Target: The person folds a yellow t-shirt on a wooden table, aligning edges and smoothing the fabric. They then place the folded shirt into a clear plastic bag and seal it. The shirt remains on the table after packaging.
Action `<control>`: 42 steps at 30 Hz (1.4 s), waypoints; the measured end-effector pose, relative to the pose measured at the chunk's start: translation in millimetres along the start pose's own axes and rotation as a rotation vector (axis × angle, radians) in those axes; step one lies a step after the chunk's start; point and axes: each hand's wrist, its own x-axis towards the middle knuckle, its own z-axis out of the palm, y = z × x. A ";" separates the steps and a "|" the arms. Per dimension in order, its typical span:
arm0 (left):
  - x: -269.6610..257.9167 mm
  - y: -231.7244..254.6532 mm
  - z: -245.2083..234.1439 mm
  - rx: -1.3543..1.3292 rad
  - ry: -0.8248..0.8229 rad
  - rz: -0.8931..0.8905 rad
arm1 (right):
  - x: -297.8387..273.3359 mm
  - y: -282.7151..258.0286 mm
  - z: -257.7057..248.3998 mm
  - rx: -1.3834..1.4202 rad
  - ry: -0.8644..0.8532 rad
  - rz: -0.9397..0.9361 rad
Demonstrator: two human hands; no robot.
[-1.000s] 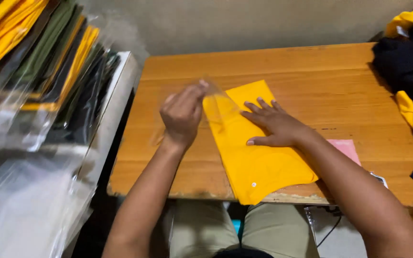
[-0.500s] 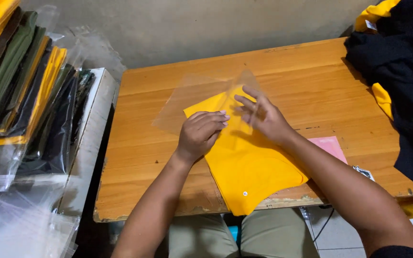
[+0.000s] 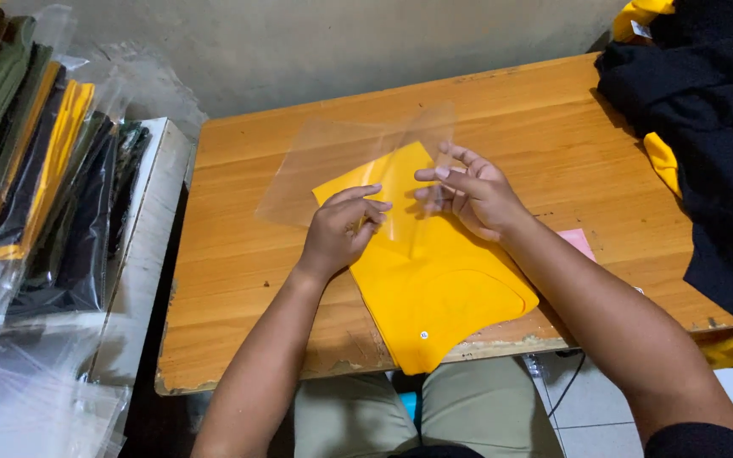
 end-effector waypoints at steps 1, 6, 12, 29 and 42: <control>-0.6 -3.3 0.5 0.000 -0.001 0.001 | 0.1 -1.0 2.5 0.001 0.000 -0.001; -10.4 -28.2 6.4 0.131 -0.033 -0.039 | 13.3 14.6 -17.2 -0.210 0.244 -0.086; -7.8 -31.9 -7.8 0.262 -0.019 -0.077 | 17.5 21.5 -20.5 -0.378 0.382 -0.078; 3.9 43.1 12.1 0.344 -0.139 -0.188 | -10.1 22.2 31.6 -0.367 -0.135 -0.026; -1.2 31.3 8.7 -0.143 0.046 -0.385 | -7.0 24.7 24.2 -0.384 0.067 0.049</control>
